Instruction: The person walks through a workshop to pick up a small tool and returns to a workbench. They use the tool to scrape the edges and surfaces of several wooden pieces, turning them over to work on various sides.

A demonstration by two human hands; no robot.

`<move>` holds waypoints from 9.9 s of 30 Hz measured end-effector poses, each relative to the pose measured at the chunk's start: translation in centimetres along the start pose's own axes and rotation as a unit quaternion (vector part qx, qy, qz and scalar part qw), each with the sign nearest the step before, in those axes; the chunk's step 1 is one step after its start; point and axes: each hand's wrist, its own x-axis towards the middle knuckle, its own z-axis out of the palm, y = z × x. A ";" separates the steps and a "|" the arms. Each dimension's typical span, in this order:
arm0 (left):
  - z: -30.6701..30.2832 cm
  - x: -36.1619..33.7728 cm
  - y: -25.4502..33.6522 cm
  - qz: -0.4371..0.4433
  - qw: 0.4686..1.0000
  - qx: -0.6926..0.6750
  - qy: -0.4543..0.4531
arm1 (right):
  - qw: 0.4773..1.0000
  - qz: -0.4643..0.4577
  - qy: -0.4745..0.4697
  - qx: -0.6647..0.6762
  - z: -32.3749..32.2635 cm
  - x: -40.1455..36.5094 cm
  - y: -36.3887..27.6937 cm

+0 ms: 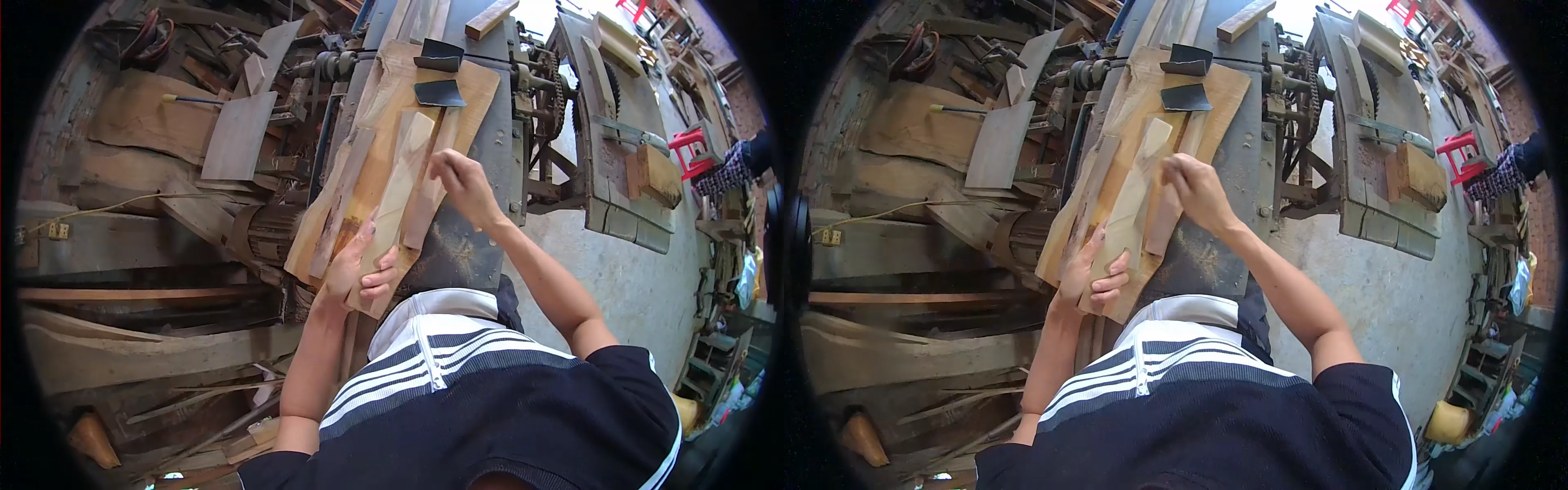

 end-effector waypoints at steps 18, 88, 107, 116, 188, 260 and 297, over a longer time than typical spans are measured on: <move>-0.8 2.2 1.6 0.338 0.926 0.171 -0.002 | 0.744 0.423 0.002 0.517 -1.1 -1.6 -3.1; -3.7 12.6 -7.8 0.336 0.875 0.233 0.258 | 0.972 0.185 -0.108 -0.095 3.2 -5.1 -3.1; -5.5 13.3 -7.4 0.302 0.898 0.214 0.237 | 0.946 0.289 -0.092 0.118 2.8 -6.2 -4.3; -4.8 13.0 -7.6 0.323 0.898 0.205 0.218 | 0.937 0.318 -0.078 0.117 3.1 -4.3 -4.6; -3.5 -0.3 -4.1 0.079 0.924 0.304 0.218 | 0.967 0.094 -0.182 -0.155 -1.0 -0.1 0.3; -2.4 -3.2 2.1 0.013 0.929 0.330 0.167 | 0.967 0.064 -0.190 -0.156 1.5 -0.1 0.0; -3.6 -3.2 2.1 0.027 0.933 0.307 0.187 | 0.956 0.101 -0.167 -0.221 1.4 2.4 3.4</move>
